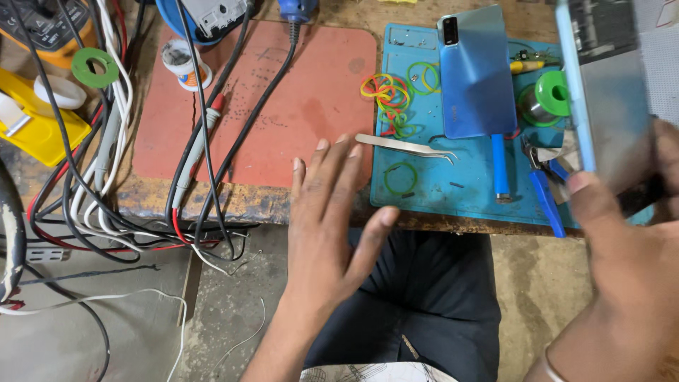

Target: The person applies adhesive along the inner frame of a disassembled smartphone, then attaches the back cover and presses it into place. The person then applies pieces of white tape along the edges of the phone to secure the back cover.

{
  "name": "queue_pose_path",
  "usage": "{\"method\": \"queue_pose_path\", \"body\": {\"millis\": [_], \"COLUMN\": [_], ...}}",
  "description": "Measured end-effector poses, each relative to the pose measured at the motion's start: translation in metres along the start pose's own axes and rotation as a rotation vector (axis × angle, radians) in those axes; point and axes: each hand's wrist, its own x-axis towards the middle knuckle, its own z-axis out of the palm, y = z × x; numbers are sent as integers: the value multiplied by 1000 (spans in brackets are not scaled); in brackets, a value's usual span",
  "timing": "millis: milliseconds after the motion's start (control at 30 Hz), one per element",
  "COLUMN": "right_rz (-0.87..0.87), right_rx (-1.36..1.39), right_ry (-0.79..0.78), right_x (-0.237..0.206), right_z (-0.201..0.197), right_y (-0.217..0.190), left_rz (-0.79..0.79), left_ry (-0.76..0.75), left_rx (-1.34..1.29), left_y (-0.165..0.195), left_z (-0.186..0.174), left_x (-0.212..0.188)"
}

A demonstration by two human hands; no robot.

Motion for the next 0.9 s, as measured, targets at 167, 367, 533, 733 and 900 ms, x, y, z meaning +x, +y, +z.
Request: {"method": "queue_pose_path", "body": {"millis": [167,367,533,733,900], "right_rz": [-205,-462,-400,-493,-505], "right_rx": [222,-151,-102,-133,-315], "right_ry": [-102,-302,-264,-305,-300], "right_x": [-39,-38,17,130,199], "right_z": [51,86,71,153,235], "right_y": [-41,-88,-71,-32,-17], "left_rz": [-324,-540,-569,-587,-598], "left_ry": [32,251,357,239,183], "left_rx": [-1020,-1714,-1714,-1863,-1878], "left_y": [12,15,1,-9,-12], "left_z": [6,8,1,-2,-2], "left_x": [3,24,33,29,29]}}
